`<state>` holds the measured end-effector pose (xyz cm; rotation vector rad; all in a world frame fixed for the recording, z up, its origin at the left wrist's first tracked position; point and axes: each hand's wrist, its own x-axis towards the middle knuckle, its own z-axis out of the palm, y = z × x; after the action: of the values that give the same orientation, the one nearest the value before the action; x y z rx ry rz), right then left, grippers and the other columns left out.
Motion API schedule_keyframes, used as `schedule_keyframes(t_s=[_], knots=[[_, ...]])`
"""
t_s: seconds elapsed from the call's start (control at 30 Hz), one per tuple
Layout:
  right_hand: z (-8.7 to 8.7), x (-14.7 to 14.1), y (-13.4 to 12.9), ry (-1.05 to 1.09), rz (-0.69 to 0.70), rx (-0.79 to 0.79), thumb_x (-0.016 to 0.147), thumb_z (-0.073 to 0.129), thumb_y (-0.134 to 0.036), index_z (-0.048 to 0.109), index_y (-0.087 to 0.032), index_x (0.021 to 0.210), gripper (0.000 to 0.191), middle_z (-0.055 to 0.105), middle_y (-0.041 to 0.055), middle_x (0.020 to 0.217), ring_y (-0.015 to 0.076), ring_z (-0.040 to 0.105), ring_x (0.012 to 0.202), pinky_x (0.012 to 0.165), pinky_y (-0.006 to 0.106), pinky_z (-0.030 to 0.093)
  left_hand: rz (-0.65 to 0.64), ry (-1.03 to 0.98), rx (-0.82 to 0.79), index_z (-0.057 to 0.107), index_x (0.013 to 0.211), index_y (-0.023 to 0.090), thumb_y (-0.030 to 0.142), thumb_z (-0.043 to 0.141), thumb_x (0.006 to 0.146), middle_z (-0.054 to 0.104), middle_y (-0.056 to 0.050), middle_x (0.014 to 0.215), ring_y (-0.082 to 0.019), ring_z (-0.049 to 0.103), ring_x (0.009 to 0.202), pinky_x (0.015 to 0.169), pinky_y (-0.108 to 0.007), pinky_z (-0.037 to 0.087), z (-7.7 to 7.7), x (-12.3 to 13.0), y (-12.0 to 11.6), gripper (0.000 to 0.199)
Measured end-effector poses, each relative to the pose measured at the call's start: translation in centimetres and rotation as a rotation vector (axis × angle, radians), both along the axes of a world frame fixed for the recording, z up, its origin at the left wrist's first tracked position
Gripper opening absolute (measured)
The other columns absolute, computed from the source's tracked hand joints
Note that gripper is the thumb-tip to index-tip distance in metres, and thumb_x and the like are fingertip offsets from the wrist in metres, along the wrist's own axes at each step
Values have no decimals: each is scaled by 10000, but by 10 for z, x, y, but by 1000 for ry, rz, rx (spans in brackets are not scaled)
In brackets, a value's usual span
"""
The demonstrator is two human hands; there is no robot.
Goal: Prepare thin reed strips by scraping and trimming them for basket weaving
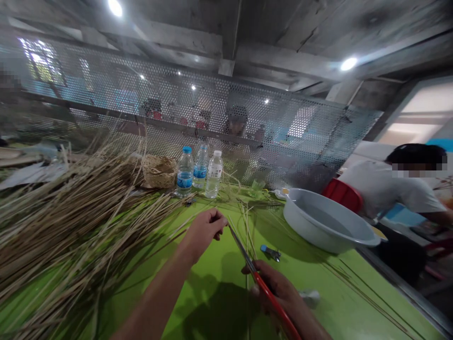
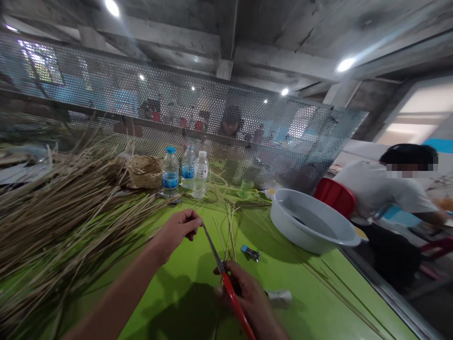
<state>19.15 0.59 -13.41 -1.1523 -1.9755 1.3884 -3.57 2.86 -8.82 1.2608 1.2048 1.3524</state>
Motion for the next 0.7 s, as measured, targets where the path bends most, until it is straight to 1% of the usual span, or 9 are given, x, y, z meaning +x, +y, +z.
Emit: schedule_keyframes(t_s=[0.13, 0.23, 0.37, 0.53, 0.7], knots=[[-1, 0, 0, 8, 1, 17, 761, 604, -622, 566, -200, 1068, 524, 434, -59, 611, 111, 413, 506, 496, 233, 342, -4, -8, 4, 554, 712, 176, 331, 601, 785, 526, 44, 600, -90, 490, 534, 549, -231, 412, 1, -1, -1, 178], [2, 0, -2, -18, 0, 46, 764, 603, -626, 582, -193, 1070, 531, 442, -44, 649, 123, 416, 553, 518, 241, 339, -4, -12, 5, 542, 702, 178, 330, 601, 779, 517, 49, 586, -89, 488, 522, 540, -229, 407, 0, 0, 0, 180], [5, 0, -4, -41, -24, 86, 776, 570, -660, 603, -212, 1072, 537, 481, -19, 689, 151, 448, 617, 560, 257, 354, -22, -20, 9, 525, 680, 183, 334, 611, 762, 501, 57, 562, -87, 480, 502, 526, -225, 398, -2, 3, 1, 193], [-2, 1, 0, 3, 4, 47, 780, 562, -668, 581, -197, 1075, 555, 423, -47, 629, 118, 401, 541, 507, 236, 323, -36, -23, 1, 522, 679, 186, 340, 617, 755, 509, 53, 563, -89, 481, 503, 526, -229, 399, -2, 3, 1, 197], [-7, 2, 1, 27, -17, 24, 769, 616, -606, 579, -196, 1062, 505, 455, -43, 650, 109, 430, 526, 484, 224, 349, -29, -11, -21, 548, 694, 184, 362, 621, 752, 521, 46, 576, -94, 493, 510, 538, -238, 411, 1, 2, 0, 201]])
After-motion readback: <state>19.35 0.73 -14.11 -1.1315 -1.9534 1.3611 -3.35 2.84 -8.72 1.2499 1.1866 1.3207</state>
